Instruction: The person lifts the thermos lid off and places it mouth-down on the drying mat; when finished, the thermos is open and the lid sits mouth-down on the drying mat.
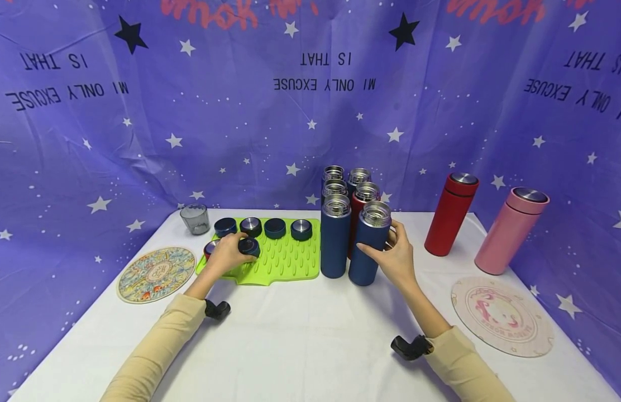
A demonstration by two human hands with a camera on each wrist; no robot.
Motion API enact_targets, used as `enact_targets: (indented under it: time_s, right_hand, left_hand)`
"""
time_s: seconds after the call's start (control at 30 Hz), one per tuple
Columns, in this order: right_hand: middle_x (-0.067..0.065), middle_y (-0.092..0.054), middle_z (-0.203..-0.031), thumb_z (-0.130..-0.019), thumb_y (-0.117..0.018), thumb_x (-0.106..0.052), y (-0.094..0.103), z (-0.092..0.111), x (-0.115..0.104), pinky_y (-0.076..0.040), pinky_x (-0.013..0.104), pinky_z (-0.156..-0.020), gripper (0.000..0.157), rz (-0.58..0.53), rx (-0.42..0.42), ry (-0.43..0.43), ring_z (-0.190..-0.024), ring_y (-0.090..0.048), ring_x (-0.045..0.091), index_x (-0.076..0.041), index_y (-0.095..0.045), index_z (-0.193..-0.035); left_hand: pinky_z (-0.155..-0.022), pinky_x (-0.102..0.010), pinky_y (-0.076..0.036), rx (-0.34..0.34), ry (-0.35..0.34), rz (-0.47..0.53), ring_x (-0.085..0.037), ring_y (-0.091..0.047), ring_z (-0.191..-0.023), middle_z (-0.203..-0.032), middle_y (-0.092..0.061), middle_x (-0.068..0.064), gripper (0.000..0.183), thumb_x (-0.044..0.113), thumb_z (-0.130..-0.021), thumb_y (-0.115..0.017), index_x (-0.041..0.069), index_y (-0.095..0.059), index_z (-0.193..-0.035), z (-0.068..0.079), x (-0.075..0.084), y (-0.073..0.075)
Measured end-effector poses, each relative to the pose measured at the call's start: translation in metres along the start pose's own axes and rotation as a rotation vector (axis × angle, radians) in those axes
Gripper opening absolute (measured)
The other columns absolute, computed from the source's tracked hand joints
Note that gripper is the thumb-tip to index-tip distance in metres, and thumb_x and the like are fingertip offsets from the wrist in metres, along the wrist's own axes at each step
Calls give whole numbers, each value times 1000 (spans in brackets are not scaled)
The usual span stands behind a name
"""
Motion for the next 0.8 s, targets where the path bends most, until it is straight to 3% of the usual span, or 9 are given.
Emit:
enact_targets:
  time_s: [0.17, 0.4, 0.67, 0.8]
  right_hand:
    - [21, -55, -132, -74, -86, -23, -2, 0, 2, -47, 47, -96, 86, 7, -6, -12, -115, -58, 36, -3, -34, -140]
    - [24, -54, -132, -76, -85, -25, -5, -3, 5, -47, 50, -96, 84, 31, -25, 2, -116, -57, 40, -2, -35, -140]
    - [22, -55, -131, -78, -83, -27, -4, -3, 6, -47, 50, -95, 80, 66, -81, 35, -116, -56, 39, -6, -37, -140]
    - [22, -52, -135, -82, -79, -30, 5, 0, 7, -42, 54, -100, 80, 63, -142, 13, -123, -51, 40, -9, -34, -145]
  left_hand:
    - [-91, -56, -47, 25, -39, -20, -45, -55, -110, -119, -56, -28, 71, 23, -71, -87, -3, -56, -129, 6, 2, 7]
    - [-89, -57, -48, 81, -132, -11, -44, -56, -109, -120, -58, -25, 65, 21, -71, -86, 2, -58, -127, 27, 8, 23]
    - [-85, -51, -51, -3, -225, 25, -38, -61, -101, -114, -64, -19, 52, 19, -72, -85, 3, -66, -117, 53, 6, 30]
    - [-84, -50, -52, -32, -214, 35, -37, -62, -100, -113, -65, -17, 50, 18, -71, -85, 3, -67, -115, 59, 3, 29]
Point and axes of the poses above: each hand's wrist, its own z-axis away from the middle knuckle, its own y-axis out of the back of the hand, x = y × z, the point moved 1 cm from there along -z, towards the middle knuckle
